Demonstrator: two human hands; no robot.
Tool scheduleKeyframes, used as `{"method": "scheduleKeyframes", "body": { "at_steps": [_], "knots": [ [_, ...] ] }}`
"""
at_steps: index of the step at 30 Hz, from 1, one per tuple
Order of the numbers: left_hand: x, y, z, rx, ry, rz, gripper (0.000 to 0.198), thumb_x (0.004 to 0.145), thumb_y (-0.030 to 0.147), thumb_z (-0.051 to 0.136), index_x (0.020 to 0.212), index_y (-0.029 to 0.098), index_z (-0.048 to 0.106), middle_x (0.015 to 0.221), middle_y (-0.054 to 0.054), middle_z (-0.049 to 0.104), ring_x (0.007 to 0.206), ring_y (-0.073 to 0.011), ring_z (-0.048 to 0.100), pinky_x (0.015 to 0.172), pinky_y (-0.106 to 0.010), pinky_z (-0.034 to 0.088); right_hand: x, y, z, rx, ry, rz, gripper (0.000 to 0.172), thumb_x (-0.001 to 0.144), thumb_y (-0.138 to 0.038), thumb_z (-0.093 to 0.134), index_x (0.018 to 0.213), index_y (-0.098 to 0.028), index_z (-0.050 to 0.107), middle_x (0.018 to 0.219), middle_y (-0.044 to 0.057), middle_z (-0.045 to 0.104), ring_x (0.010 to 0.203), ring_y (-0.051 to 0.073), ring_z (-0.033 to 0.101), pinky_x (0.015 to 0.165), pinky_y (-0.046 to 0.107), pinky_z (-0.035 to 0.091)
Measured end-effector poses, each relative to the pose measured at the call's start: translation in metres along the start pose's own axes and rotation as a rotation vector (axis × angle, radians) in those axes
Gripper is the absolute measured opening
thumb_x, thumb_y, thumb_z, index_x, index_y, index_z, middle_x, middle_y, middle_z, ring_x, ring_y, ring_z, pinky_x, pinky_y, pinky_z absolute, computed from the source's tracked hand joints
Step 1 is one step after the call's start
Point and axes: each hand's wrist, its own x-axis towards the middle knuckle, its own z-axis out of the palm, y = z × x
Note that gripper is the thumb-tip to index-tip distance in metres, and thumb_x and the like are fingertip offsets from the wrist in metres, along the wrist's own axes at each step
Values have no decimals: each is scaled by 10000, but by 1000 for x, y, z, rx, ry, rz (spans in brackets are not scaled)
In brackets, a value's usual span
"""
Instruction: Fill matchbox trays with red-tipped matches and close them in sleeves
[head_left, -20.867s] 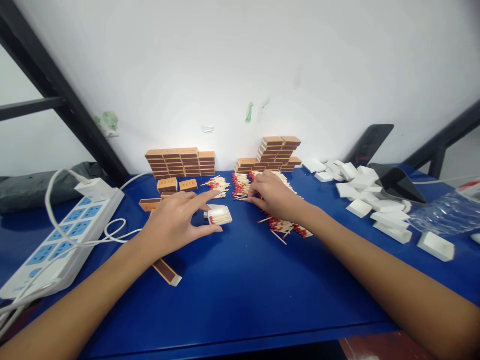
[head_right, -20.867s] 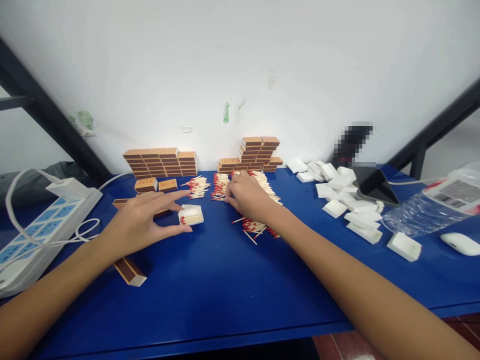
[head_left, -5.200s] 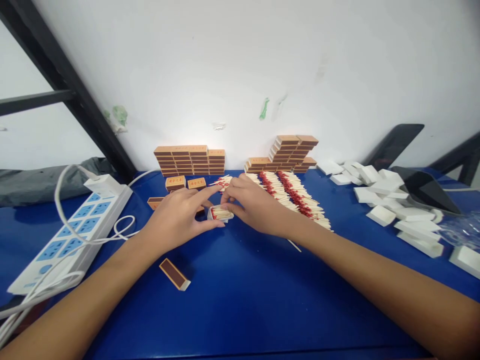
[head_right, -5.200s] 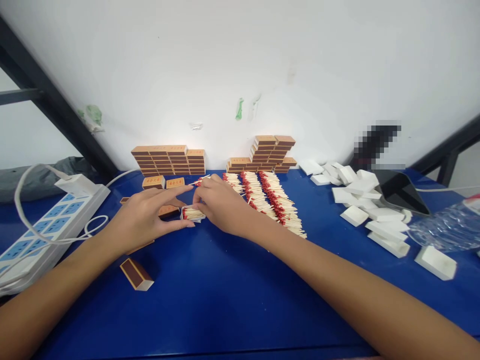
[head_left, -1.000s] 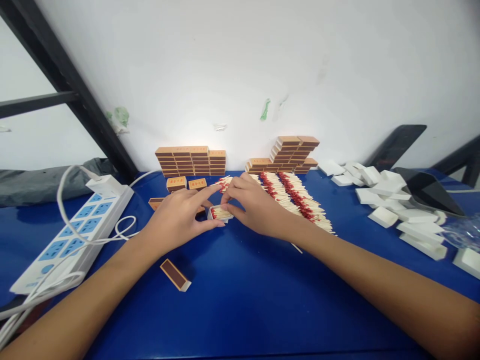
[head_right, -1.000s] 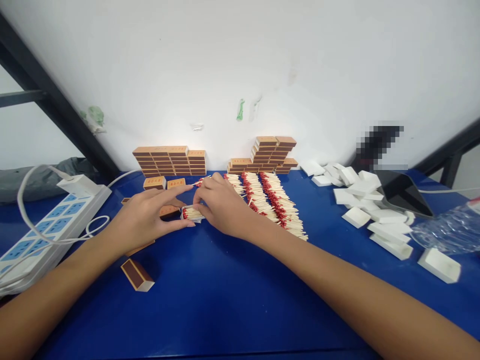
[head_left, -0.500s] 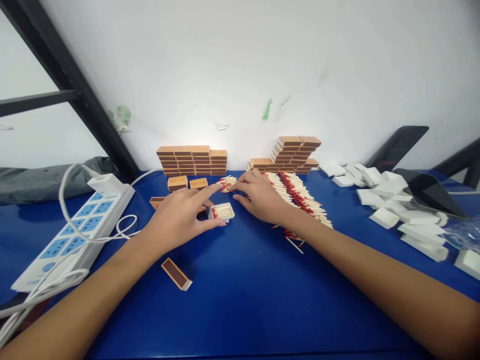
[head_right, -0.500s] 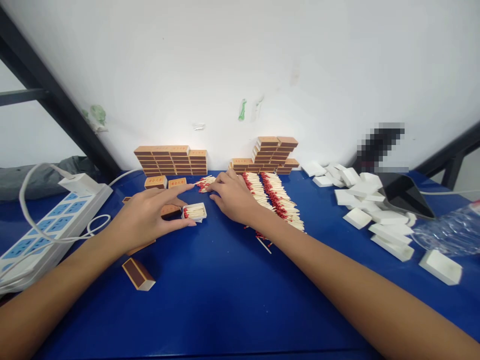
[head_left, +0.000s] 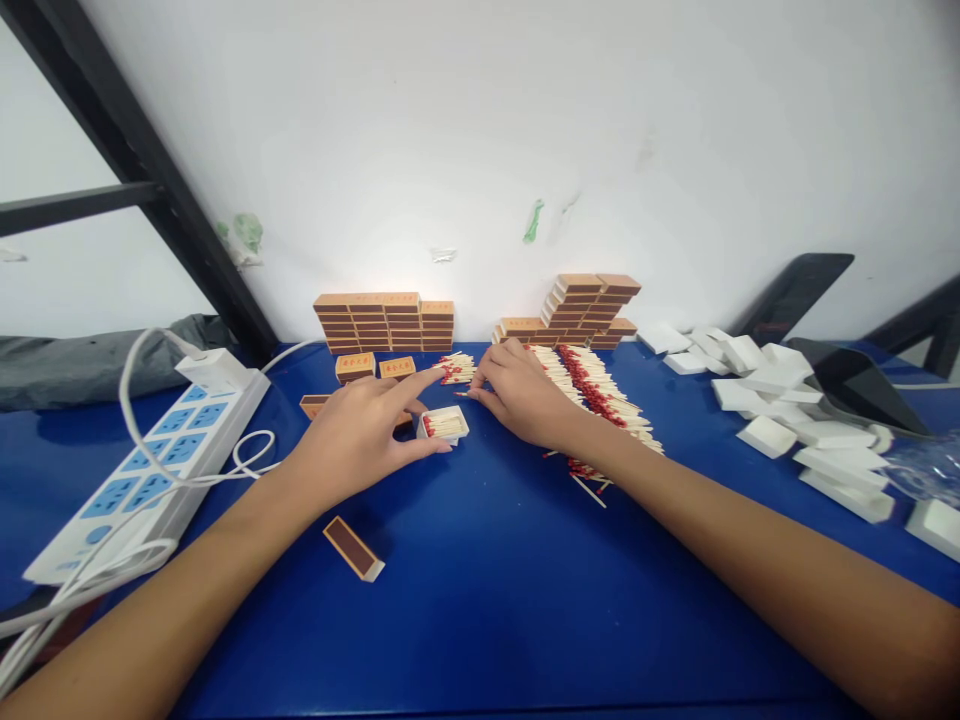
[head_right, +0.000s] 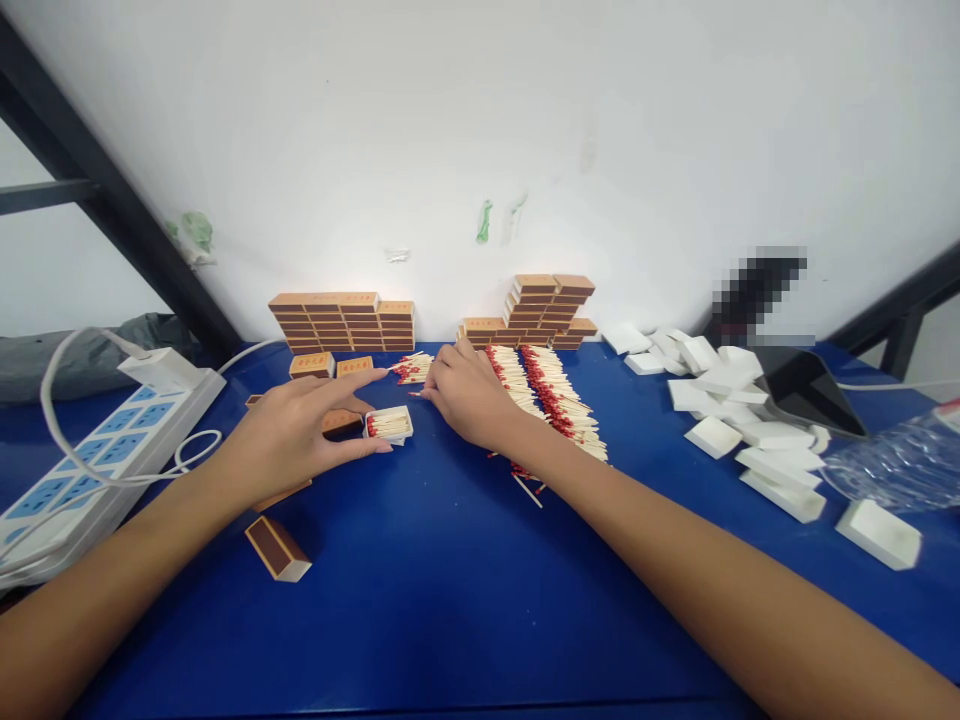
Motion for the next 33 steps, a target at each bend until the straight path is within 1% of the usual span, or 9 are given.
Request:
{"method": "scheduleKeyframes", "body": {
  "at_steps": [3,7,11,15,20,24,26,29,33],
  "knots": [
    [0,0,0,-11,-1,1,809,876,527,867,1577,296,536,1025,-4,854,1013,-288,793,833,-371,581,-1,-6,-12,66,13,-26,156,1067,-263,595,953,-202,682,1051,113,652,1091,307,510,990,481,438],
    [-1,-1,1,-20,-3,1,787,878,519,866,1561,284,552,1032,-19,854,1004,-286,795,830,-369,580,-5,-21,-25,191,-19,-143,154,1072,-257,578,957,-220,673,1040,89,638,1070,283,516,990,469,434],
    [-1,-2,1,-10,-11,-6,786,874,524,867,1551,260,566,1008,-29,850,999,-288,792,828,-370,581,-11,-34,-26,206,-52,-228,131,1065,-205,580,984,-191,682,1064,104,638,1062,272,504,965,445,437],
    [0,-1,1,-6,-17,-5,800,876,521,867,1561,250,554,997,-34,847,990,-286,789,831,-371,579,-14,-39,-21,245,-51,-245,93,1047,-186,622,995,-187,699,1092,108,652,1095,271,500,973,434,432],
    [0,-1,1,-16,-12,-2,810,861,509,886,1556,263,550,1035,-13,854,1004,-287,790,841,-376,574,-7,-27,-23,265,-34,-203,96,1043,-219,634,983,-208,709,1032,83,656,1058,264,521,953,426,427],
    [0,1,0,-14,-14,-4,807,874,500,878,1573,289,534,1038,8,857,1013,-279,789,835,-367,573,-1,-4,-16,123,48,-46,128,1042,-230,611,997,-211,730,1046,100,672,1095,299,525,973,463,417],
    [-1,1,-1,-18,-23,-5,808,880,501,873,1580,294,528,1033,10,857,1011,-277,790,835,-364,573,0,7,-10,38,52,-1,121,1028,-231,633,1038,-206,751,1080,116,678,1123,320,524,973,479,416],
    [-1,1,-1,-15,-19,-4,797,892,517,856,1583,298,526,1047,5,857,1025,-280,789,848,-365,577,0,17,-3,-20,23,3,112,1008,-240,668,1039,-202,769,1091,126,678,1130,333,522,954,484,420],
    [-1,0,1,-6,-7,-4,775,895,533,846,1567,293,543,1059,-1,856,1050,-284,784,870,-374,581,0,15,1,-9,20,-7,104,1000,-214,663,968,-197,760,1062,127,676,1097,324,515,940,477,427]
  ]
}}
